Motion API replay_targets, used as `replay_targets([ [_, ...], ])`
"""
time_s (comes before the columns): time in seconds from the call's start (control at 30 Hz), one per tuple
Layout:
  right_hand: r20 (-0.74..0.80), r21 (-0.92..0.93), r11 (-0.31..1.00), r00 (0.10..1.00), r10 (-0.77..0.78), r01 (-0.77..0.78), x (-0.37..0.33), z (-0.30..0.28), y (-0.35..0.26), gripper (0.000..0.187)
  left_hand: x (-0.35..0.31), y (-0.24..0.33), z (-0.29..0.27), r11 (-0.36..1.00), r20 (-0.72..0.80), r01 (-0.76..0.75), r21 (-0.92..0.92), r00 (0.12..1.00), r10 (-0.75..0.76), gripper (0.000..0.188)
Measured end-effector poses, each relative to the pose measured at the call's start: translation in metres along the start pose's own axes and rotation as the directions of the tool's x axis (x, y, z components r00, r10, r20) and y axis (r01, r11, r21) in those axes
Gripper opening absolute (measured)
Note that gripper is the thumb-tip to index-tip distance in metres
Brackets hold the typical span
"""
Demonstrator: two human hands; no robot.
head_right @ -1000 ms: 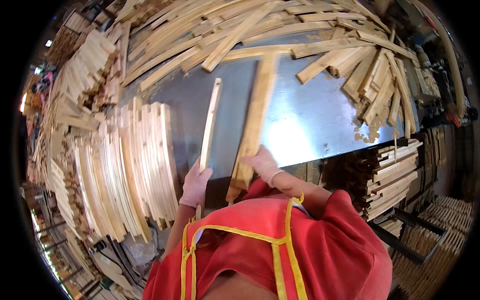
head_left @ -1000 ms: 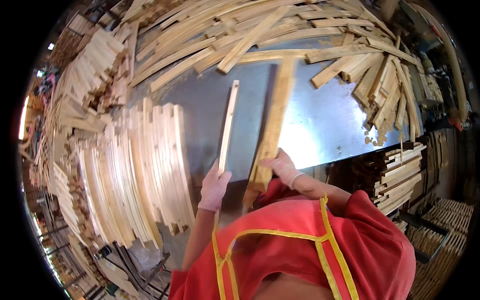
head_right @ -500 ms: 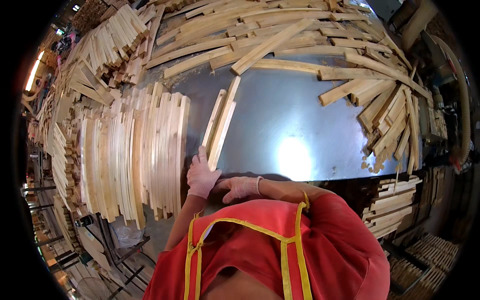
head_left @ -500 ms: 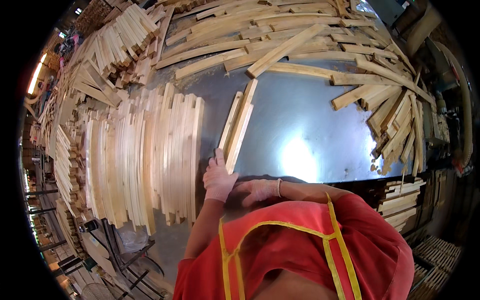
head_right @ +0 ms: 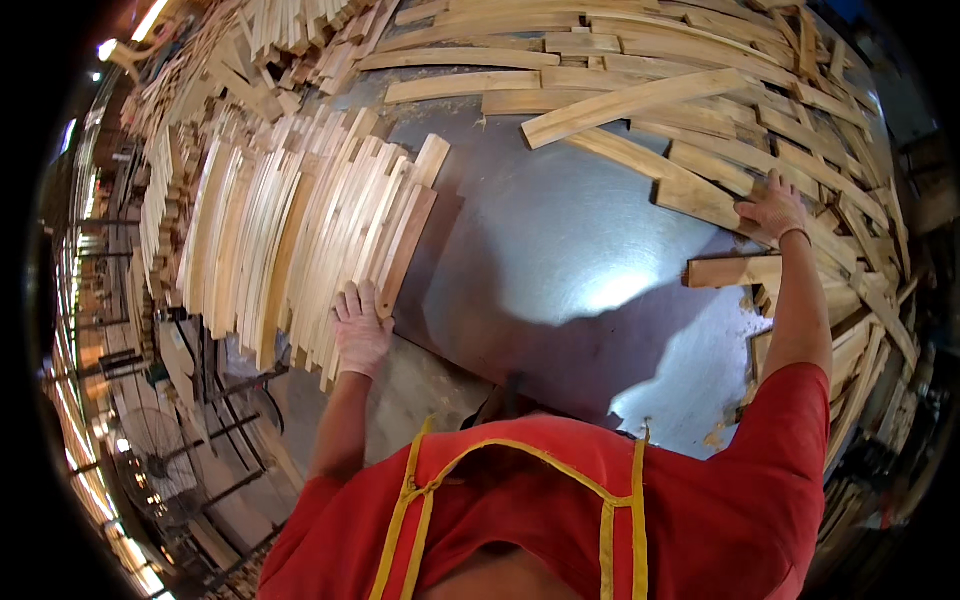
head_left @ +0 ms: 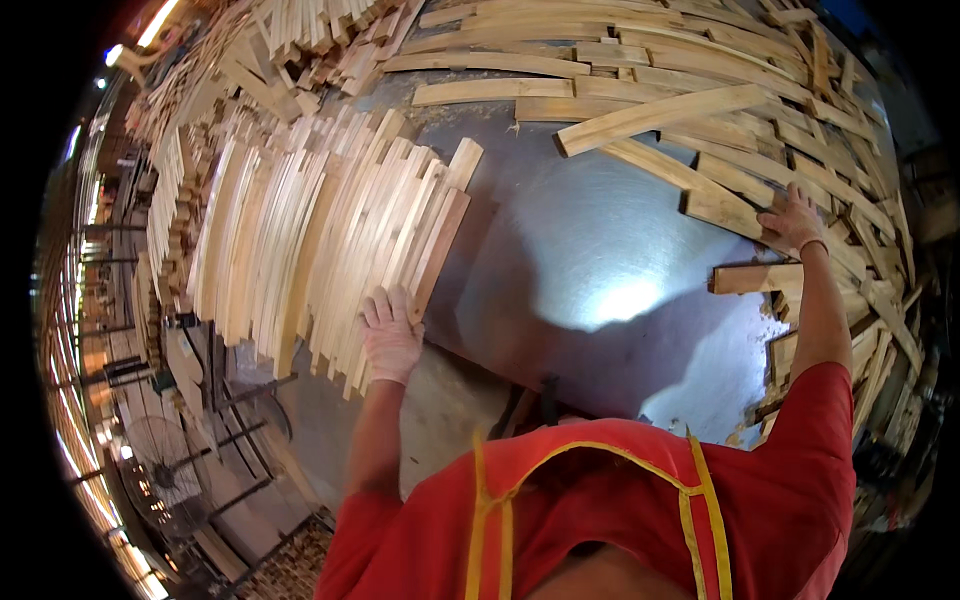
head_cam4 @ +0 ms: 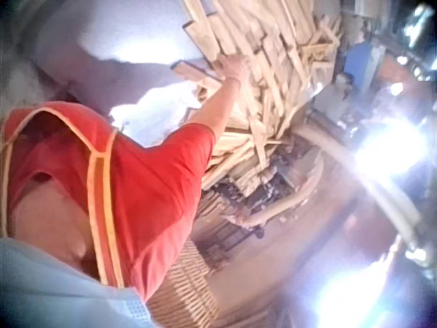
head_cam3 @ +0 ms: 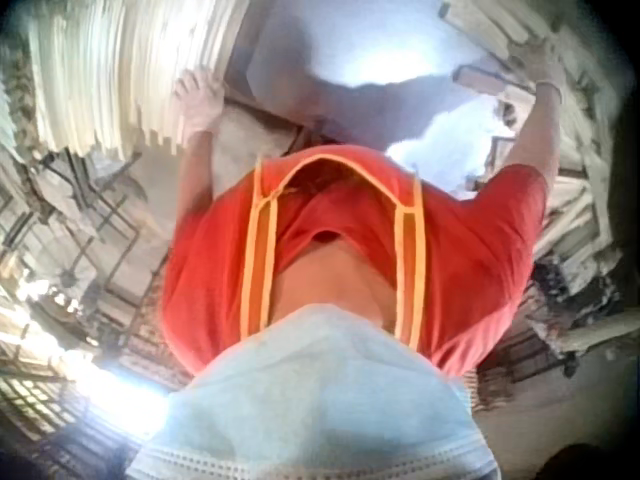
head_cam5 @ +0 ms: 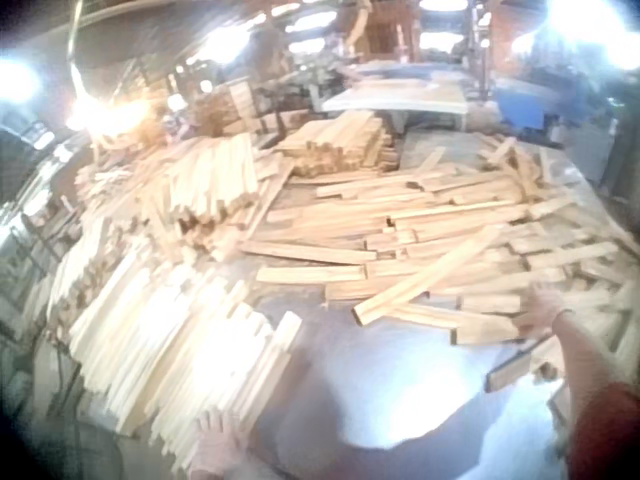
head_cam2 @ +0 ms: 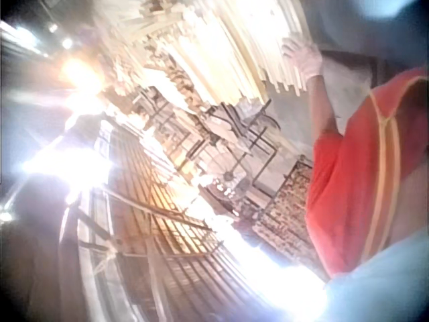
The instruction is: The person repeatedly picks up thin wooden planks from a metal table and stacks them into a neat pile. They handle the planks one at a time or in small groups, aligning them before placing them onto the growing stack.
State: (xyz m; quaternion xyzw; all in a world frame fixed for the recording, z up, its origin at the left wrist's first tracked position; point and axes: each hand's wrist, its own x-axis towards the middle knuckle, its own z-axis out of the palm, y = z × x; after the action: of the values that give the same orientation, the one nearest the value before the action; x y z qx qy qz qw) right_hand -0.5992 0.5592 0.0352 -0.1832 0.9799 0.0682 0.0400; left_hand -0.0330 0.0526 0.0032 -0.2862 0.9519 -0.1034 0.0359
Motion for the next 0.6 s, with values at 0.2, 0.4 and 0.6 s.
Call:
replay_targets([
  [0.2, 0.381, 0.056, 0.947, 0.870, -0.313, 0.316, -0.031, -0.045, -0.075, 0.108, 0.002, 0.021, -0.003, 0.969, 0.183, 0.246, -0.031, 0.954, -0.237, 0.096],
  [0.4, 0.189, 0.056, 0.711, 0.692, -0.697, 0.701, -0.146, -0.013, -0.122, 0.093, 0.013, 0.073, -0.021, 0.971, -0.013, -0.096, -0.218, 0.995, 0.095, 0.097],
  [0.6, 0.097, 0.157, 0.637, 0.630, -0.771, 0.755, -0.212, -0.020, -0.185, 0.086, -0.068, 0.141, -0.036, 0.764, 0.034, -0.450, -0.463, 0.852, 0.523, 0.100],
])
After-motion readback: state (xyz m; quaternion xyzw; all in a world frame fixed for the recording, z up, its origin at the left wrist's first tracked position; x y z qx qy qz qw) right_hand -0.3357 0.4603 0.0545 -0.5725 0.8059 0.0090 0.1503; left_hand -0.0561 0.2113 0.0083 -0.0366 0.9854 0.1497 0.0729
